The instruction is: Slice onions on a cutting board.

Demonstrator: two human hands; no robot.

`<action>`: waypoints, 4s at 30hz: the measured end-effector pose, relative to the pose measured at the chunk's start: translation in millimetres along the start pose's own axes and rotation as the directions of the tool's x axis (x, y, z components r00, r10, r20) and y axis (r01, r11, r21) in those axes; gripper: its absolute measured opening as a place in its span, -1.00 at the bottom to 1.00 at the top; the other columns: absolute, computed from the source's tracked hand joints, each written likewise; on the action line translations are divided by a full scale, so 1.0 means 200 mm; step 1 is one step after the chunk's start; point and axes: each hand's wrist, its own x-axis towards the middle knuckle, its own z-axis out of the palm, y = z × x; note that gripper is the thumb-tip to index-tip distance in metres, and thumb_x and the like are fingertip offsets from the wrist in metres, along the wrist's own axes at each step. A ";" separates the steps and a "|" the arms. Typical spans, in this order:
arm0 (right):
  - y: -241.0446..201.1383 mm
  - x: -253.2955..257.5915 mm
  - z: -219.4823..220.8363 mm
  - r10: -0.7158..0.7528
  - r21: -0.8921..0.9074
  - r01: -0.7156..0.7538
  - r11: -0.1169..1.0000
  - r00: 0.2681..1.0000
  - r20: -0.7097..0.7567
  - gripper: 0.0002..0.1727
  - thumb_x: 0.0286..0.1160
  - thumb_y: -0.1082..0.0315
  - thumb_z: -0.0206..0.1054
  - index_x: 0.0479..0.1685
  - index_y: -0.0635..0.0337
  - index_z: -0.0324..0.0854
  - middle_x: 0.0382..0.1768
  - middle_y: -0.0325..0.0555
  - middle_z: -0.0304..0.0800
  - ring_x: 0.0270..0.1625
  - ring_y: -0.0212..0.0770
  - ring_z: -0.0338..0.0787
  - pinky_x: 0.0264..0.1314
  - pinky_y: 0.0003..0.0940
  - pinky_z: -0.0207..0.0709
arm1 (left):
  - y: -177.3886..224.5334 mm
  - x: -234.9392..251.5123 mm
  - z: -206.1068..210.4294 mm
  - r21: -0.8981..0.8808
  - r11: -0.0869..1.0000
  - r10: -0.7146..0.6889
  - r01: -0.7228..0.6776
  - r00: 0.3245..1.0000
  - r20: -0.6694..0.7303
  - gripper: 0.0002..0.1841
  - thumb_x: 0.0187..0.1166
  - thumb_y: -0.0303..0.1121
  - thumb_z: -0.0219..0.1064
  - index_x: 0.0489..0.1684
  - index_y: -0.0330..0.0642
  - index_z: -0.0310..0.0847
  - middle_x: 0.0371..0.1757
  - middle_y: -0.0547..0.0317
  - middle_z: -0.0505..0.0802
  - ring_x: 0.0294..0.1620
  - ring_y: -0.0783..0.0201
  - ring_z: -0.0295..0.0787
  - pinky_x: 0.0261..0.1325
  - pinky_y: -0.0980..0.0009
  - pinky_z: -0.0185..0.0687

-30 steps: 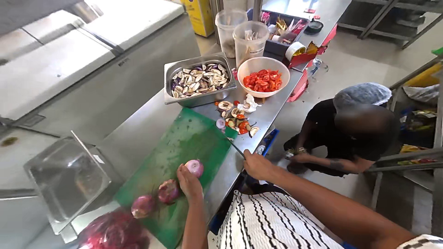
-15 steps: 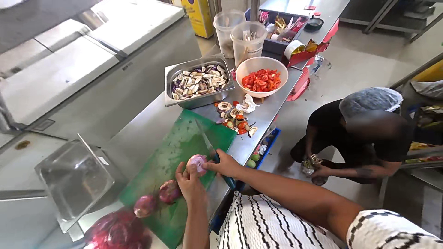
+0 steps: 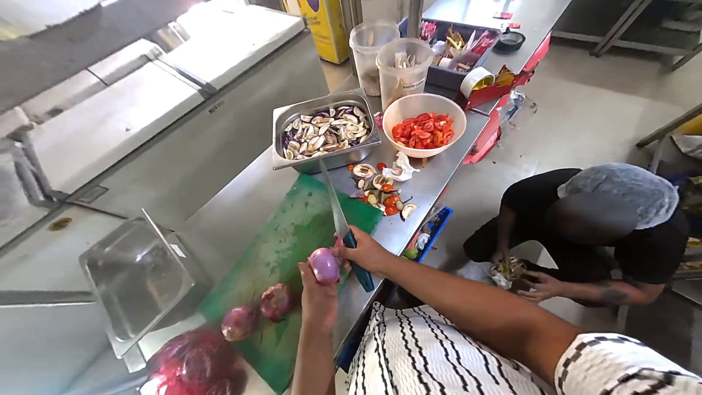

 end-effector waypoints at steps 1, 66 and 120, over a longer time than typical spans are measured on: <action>-0.02 0.00 0.00 -0.005 -0.035 0.006 0.999 1.000 0.027 -0.54 0.66 0.38 0.38 0.44 0.24 0.35 -0.25 -0.04 0.65 -0.44 -0.28 0.68 -0.31 -0.39 0.69 | -0.01 0.00 -0.01 0.074 0.997 -0.005 0.004 1.000 0.022 -0.29 0.83 0.17 -0.47 0.53 -0.18 0.32 0.07 -0.01 0.78 -0.03 0.22 0.77 -0.04 0.37 0.71; -0.04 -0.14 0.14 0.322 -0.926 -0.053 0.373 0.944 0.075 -0.65 0.78 0.39 0.11 0.46 0.19 0.32 -0.09 0.15 0.75 -0.03 0.18 0.86 -0.02 0.09 0.73 | -0.28 0.32 -0.09 0.565 0.731 0.572 -0.383 0.795 -0.201 -0.48 0.89 -0.14 -0.13 0.54 -0.45 0.22 0.20 -0.01 0.65 0.20 0.43 0.69 0.37 0.42 0.61; -0.01 -0.07 0.17 0.313 -0.858 -0.126 0.499 0.949 0.042 -0.58 0.80 0.44 0.06 0.58 0.26 0.32 0.06 0.28 0.79 0.11 0.28 0.84 0.07 0.25 0.72 | -0.22 0.32 -0.14 0.653 0.646 0.569 -0.395 0.819 -0.068 -0.45 0.90 -0.18 -0.13 0.52 -0.60 0.23 0.28 -0.27 0.65 0.32 0.28 0.64 0.47 0.36 0.54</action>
